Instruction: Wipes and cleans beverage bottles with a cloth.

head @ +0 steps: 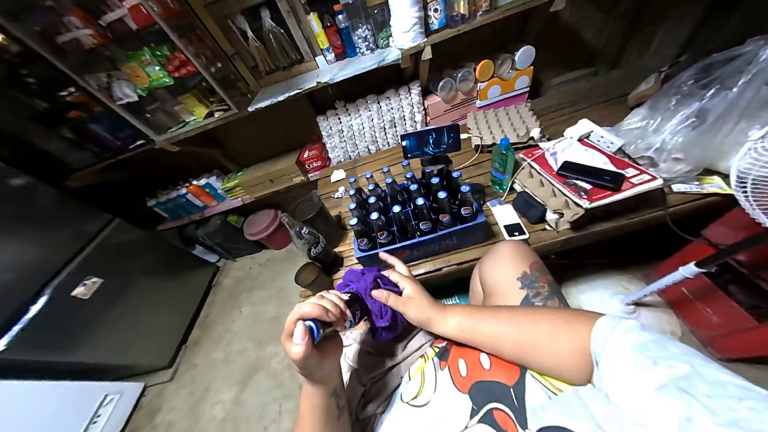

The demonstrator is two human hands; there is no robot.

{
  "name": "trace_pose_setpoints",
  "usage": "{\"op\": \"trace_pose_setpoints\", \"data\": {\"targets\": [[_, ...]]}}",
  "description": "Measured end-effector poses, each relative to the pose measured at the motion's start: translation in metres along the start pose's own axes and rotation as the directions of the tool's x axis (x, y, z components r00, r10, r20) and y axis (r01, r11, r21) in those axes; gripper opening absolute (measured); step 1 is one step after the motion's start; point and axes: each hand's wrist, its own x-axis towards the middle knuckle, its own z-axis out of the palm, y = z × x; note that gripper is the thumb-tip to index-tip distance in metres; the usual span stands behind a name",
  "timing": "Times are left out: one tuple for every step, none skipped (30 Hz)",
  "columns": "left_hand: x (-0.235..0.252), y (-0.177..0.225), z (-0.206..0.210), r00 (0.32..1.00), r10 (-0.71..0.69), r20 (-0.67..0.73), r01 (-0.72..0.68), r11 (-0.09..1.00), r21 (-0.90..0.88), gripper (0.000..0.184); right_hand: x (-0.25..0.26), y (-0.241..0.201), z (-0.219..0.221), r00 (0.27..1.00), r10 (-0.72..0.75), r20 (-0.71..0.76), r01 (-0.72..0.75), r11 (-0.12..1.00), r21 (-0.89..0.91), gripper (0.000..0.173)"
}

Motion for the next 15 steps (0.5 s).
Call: {"op": "trace_pose_setpoints", "data": {"targets": [[0.000,0.000,0.001,1.000,0.000,0.009,0.000,1.000,-0.001,0.037,-0.001,-0.002,0.000,0.998,0.032,0.051,-0.034,0.999,0.029,0.047],[-0.001,0.001,0.002,1.000,-0.003,0.012,0.003,1.000,0.001,0.037,-0.003,-0.004,0.001,0.995,0.064,0.082,-0.068,0.997,0.043,0.046],[-0.001,0.001,0.003,1.000,-0.006,0.012,0.006,1.000,0.004,0.037,-0.005,-0.006,0.002,0.991,0.083,0.109,-0.088,0.995,0.049,0.048],[-0.001,0.002,0.003,1.000,-0.007,0.013,0.007,1.000,0.010,0.036,-0.006,-0.006,0.002,0.987,0.092,0.129,-0.098,0.994,0.039,0.051],[-0.001,0.002,0.003,1.000,-0.006,0.015,0.005,1.000,0.013,0.036,-0.007,-0.006,0.001,0.985,0.098,0.144,-0.103,0.994,0.023,0.053],[-0.001,0.002,0.003,1.000,-0.004,0.016,0.004,1.000,0.012,0.036,-0.007,-0.007,0.001,0.981,0.105,0.161,-0.107,0.994,0.007,0.057],[-0.001,0.001,0.003,1.000,-0.003,0.015,0.003,1.000,0.008,0.036,-0.008,-0.007,0.001,0.978,0.110,0.179,-0.111,0.994,-0.005,0.061],[0.000,0.001,0.002,1.000,-0.002,0.012,0.002,1.000,0.003,0.037,-0.009,-0.007,0.001,0.974,0.114,0.197,-0.113,0.993,-0.014,0.067],[0.000,0.001,0.001,1.000,-0.003,0.008,0.003,1.000,0.001,0.037,-0.010,-0.006,0.002,0.970,0.114,0.215,-0.111,0.994,-0.023,0.072],[0.001,0.001,0.000,1.000,-0.005,0.000,0.005,1.000,0.002,0.038,-0.012,-0.007,0.003,0.966,0.110,0.235,-0.104,0.994,-0.037,0.075],[0.003,0.001,-0.001,1.000,-0.008,-0.009,0.008,1.000,0.015,0.039,-0.014,-0.008,0.004,0.963,0.095,0.251,-0.084,0.995,-0.056,0.076],[0.005,0.001,-0.003,1.000,-0.009,-0.016,0.010,0.999,0.036,0.041,-0.015,-0.010,0.005,0.962,0.075,0.264,-0.057,0.995,-0.077,0.077],[0.007,0.001,-0.004,1.000,-0.008,-0.017,0.009,0.998,0.063,0.043,-0.016,-0.011,0.006,0.961,0.051,0.272,-0.025,0.995,-0.096,0.076],[0.008,0.001,-0.006,1.000,-0.004,-0.014,0.006,0.996,0.091,0.044,-0.017,-0.014,0.006,0.960,0.030,0.280,0.004,0.993,-0.119,0.075],[0.009,0.002,-0.006,1.000,-0.008,-0.014,0.009,0.993,0.121,0.045,-0.018,-0.016,0.007,0.958,0.005,0.285,0.037,0.989,-0.143,0.075]]}}
